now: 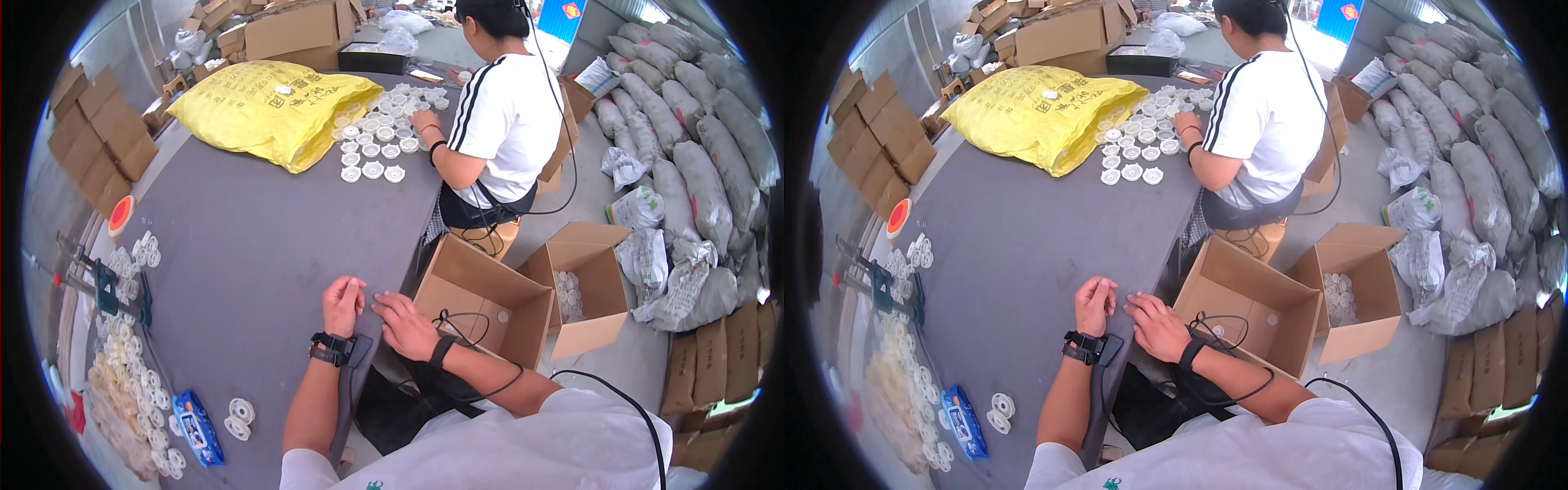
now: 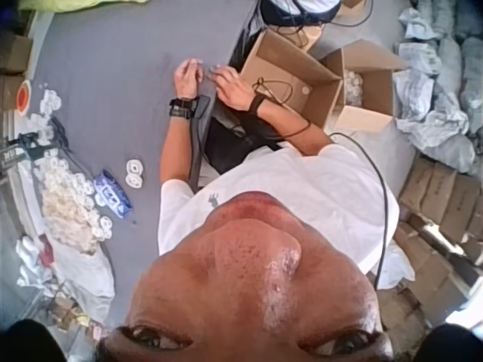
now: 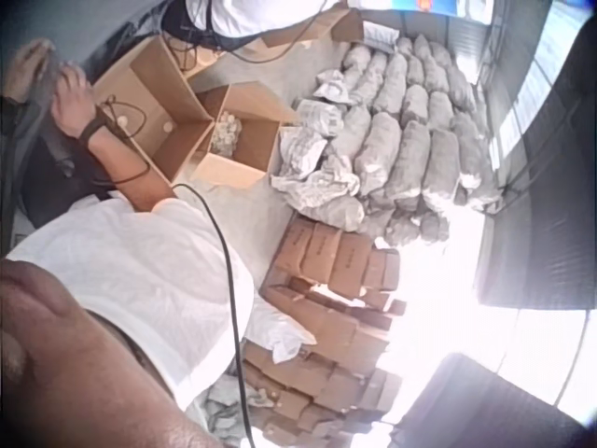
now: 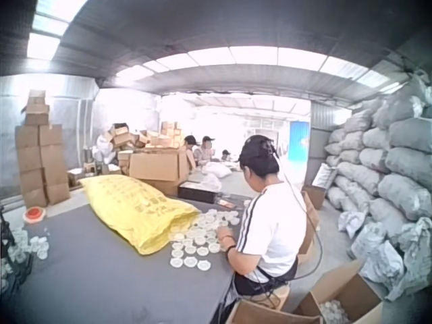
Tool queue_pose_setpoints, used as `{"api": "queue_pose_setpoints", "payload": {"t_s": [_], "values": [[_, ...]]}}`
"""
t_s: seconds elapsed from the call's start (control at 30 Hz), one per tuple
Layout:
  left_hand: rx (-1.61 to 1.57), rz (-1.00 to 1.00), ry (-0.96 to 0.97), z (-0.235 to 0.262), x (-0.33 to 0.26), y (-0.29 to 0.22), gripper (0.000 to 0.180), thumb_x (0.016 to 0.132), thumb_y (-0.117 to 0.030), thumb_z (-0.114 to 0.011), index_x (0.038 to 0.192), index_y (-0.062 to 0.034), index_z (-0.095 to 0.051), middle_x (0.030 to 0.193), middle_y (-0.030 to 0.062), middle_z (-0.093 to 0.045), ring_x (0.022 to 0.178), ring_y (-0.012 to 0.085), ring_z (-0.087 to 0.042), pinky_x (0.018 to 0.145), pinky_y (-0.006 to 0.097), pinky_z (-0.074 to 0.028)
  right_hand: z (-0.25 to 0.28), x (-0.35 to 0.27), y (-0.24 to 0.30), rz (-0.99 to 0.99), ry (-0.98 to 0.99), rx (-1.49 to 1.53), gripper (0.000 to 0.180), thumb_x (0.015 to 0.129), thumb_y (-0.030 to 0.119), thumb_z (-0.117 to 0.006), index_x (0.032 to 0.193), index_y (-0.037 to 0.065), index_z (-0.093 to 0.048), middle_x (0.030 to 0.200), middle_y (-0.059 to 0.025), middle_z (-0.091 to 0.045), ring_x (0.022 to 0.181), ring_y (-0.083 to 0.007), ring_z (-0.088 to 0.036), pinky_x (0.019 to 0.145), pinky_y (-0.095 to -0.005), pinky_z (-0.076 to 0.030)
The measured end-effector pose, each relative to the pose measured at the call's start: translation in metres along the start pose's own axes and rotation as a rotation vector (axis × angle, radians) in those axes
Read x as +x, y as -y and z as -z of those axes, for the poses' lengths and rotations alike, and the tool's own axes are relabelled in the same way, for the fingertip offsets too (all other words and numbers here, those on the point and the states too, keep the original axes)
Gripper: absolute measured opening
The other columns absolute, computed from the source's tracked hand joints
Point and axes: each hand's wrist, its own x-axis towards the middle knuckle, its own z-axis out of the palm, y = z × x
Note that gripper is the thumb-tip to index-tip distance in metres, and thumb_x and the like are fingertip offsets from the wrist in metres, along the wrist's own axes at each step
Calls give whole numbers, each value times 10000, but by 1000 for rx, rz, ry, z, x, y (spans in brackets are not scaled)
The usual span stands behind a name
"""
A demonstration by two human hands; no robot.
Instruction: Assembling and inspecting small white plastic gear-like components at a production table.
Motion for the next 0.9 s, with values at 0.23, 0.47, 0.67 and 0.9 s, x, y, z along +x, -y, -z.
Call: {"api": "queue_pose_setpoints", "payload": {"t_s": [0.23,0.47,0.67,0.9], "values": [[14,17,0,-1,-1,0,245,1086,-208,-558,948,-50,-685,640,-13,-588,513,48,-481,477,218,-354,1,0,0,8,-4,-1,483,928,141,-625,1401,66,-565,1496,-120,-503,1444,-321,-435,1132,-476,-446],[17,3,7,-1,0,0,252,1089,-219,-564,952,-47,-688,640,-11,-590,512,50,-481,479,218,-358,2,0,3,0,4,10,484,926,135,-623,1400,59,-566,1487,-126,-508,1439,-325,-438,1138,-475,-442],[13,22,-1,0,-1,-1,249,1087,-216,-563,955,-45,-687,641,-8,-590,510,54,-479,479,218,-356,2,2,3,-1,10,29,487,922,139,-631,1399,57,-570,1487,-127,-511,1445,-328,-433,1158,-471,-428],[23,24,1,-1,0,-2,254,1087,-223,-563,956,-43,-685,637,-4,-589,518,56,-484,487,222,-363,1,1,2,-5,3,19,491,919,133,-629,1401,56,-571,1493,-136,-511,1444,-341,-435,1168,-471,-419]]}}
